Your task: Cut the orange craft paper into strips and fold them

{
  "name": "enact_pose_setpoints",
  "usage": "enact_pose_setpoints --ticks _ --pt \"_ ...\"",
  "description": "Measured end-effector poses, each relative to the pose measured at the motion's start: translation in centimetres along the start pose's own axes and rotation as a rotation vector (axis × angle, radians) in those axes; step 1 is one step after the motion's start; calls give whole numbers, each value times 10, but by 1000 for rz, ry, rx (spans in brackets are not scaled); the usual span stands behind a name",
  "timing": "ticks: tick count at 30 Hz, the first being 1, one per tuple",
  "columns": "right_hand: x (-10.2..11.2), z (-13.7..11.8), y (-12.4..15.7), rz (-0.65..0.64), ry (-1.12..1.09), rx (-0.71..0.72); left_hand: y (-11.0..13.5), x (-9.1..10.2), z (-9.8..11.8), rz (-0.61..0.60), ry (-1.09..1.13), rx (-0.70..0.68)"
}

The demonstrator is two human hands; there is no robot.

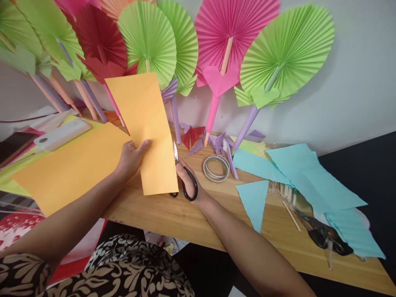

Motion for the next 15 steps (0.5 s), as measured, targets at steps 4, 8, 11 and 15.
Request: enact_pose_setpoints --ticks 4,8,11,15 --pt "1 -2 -1 37 45 50 2 -3 0 -9 22 22" --pt "0 -4 1 70 77 45 2 -2 -2 9 29 6" --pt "1 -7 3 110 119 32 2 -2 -4 11 29 0" --pt "0 -10 3 123 149 14 3 -2 -5 -3 7 24"
Point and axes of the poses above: each hand's wrist, its own y-axis away from the middle knuckle, its own x-axis out of the back of the hand, z = x × y, the point moved 4 cm from there along -y, towards the middle knuckle, and after that the axes turned 9 degrees about -z, right-handed, at the moved point
